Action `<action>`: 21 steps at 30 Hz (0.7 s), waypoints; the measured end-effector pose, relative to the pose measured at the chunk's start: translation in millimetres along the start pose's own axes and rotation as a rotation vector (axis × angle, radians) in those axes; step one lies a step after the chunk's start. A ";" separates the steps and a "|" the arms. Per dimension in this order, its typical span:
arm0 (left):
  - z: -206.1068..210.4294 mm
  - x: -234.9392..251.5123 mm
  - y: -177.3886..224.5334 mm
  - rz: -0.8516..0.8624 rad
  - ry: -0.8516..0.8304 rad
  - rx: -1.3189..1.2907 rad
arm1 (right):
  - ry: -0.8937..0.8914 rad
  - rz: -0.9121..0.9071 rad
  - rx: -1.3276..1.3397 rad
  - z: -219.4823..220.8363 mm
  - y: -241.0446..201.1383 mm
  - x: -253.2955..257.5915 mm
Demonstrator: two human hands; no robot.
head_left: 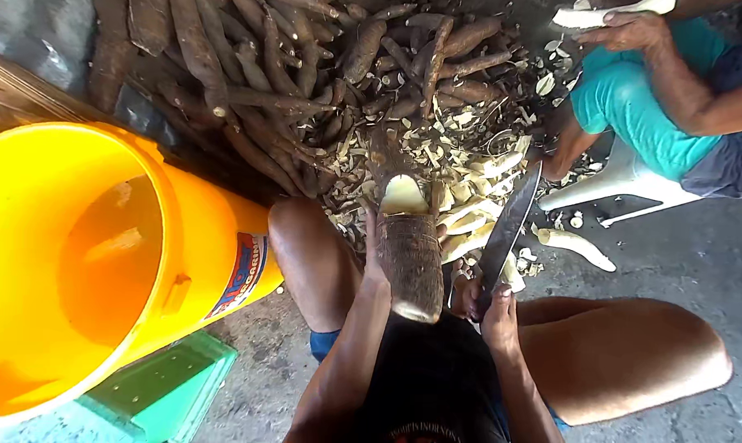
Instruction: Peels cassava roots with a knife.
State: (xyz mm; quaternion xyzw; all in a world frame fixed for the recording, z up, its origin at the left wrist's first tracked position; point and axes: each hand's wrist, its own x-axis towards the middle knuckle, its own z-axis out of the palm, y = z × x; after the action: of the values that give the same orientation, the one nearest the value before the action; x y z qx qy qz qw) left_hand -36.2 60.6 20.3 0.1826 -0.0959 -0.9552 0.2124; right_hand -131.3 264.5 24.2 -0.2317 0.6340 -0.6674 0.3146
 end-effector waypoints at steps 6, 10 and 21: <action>-17.2 15.3 -20.0 0.142 0.254 -0.080 | -0.109 -0.151 -0.404 -19.0 -9.4 8.3; -12.5 19.8 -20.5 0.140 0.266 -0.103 | -0.158 -0.172 -0.553 -32.1 -12.7 16.8; 8.0 35.0 33.4 0.386 0.278 0.282 | 0.188 0.124 -0.491 -5.9 -3.9 24.0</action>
State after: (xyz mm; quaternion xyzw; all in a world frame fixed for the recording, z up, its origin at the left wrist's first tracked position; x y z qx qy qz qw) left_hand -56.4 16.3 25.6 0.3180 -0.2309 -0.8400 0.3741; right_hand -152.7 251.5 25.4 -0.1989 0.8164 -0.4915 0.2289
